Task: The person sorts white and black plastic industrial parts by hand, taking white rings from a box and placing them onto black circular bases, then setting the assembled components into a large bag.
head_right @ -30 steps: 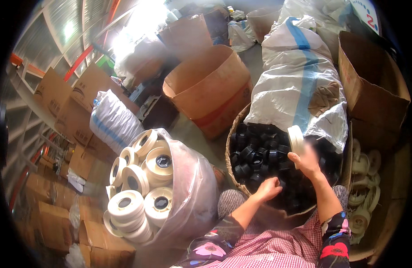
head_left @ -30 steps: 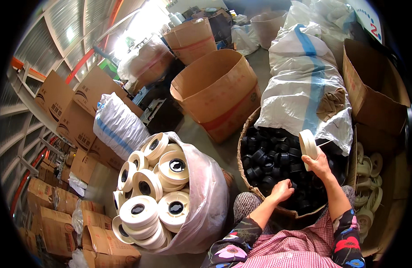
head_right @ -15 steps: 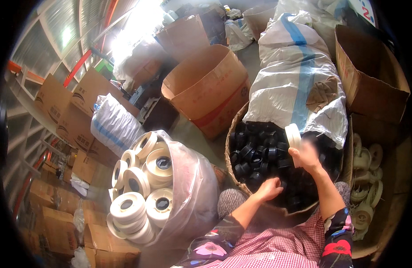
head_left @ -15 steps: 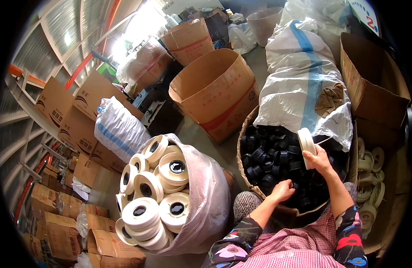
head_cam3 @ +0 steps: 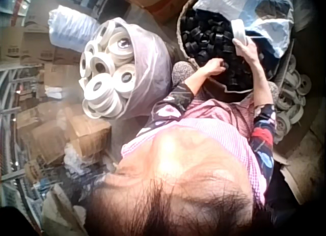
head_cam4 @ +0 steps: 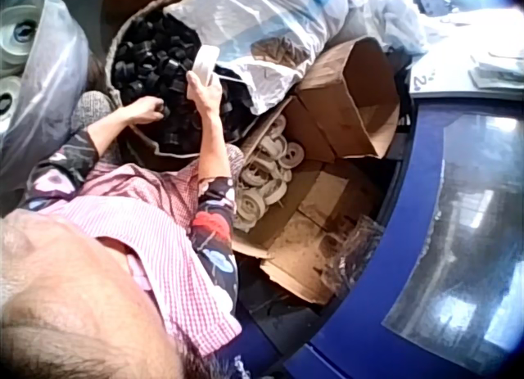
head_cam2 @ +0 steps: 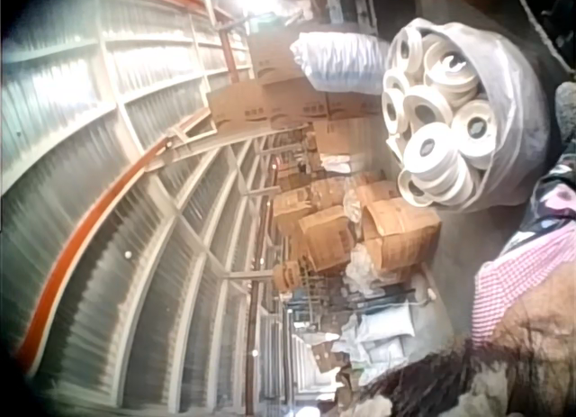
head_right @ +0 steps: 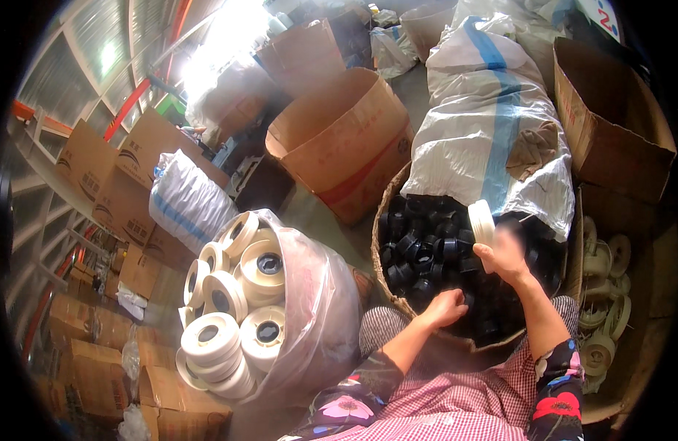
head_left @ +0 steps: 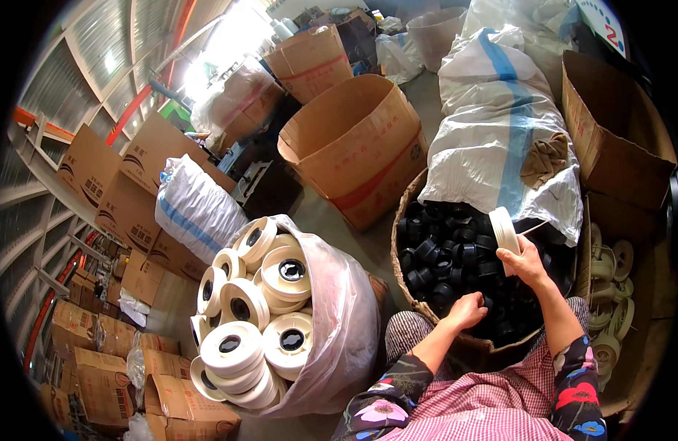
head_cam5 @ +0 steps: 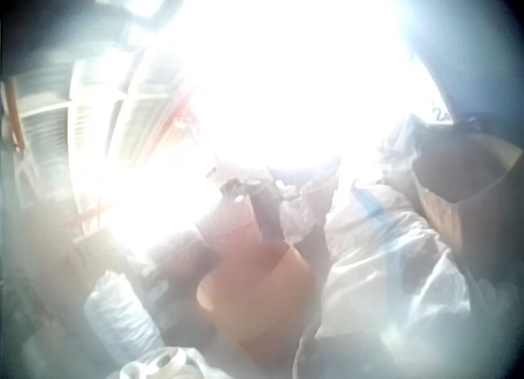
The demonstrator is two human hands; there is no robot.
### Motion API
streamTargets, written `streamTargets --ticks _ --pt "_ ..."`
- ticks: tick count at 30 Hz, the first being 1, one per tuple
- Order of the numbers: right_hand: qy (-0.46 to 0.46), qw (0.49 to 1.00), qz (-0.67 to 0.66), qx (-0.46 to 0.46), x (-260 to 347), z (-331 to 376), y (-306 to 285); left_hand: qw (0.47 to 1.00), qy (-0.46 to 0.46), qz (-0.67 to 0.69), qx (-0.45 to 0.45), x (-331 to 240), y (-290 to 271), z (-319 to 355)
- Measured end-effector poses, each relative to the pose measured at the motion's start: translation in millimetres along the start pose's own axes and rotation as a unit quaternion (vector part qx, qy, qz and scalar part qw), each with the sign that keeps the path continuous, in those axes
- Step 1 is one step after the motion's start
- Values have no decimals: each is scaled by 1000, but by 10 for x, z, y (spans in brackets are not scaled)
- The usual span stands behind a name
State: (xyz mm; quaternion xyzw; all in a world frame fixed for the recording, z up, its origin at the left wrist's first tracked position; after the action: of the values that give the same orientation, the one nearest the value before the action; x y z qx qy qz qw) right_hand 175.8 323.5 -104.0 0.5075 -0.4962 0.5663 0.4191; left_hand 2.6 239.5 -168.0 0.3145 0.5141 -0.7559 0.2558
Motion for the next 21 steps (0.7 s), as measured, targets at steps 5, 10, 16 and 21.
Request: streamTargets --ticks 5,10,16,21 --pt "3 999 -10 -43 81 43 38 1000 -12 -7 10 -6 -2 -6" --pt "9 1000 -2 -26 86 48 45 1000 -8 -8 5 3 7 14" --pt "13 1000 -1 -23 68 59 50 1000 -8 -19 12 -46 -15 12" --pt "3 1000 8 -23 96 71 59 1000 -19 -1 19 -40 -27 29"
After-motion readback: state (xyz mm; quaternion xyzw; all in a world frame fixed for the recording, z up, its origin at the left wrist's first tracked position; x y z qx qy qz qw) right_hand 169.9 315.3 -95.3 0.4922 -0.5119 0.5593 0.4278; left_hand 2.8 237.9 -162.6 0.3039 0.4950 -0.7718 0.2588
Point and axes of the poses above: each hand's wrist, its own z-axis away from the middle knuckle, its own y-axis out of the palm, x = y × z, the point moved 4 cm from there along -z, towards the middle knuckle, and after that the axes turned 3 degrees about -x, right-handed, at the moved point
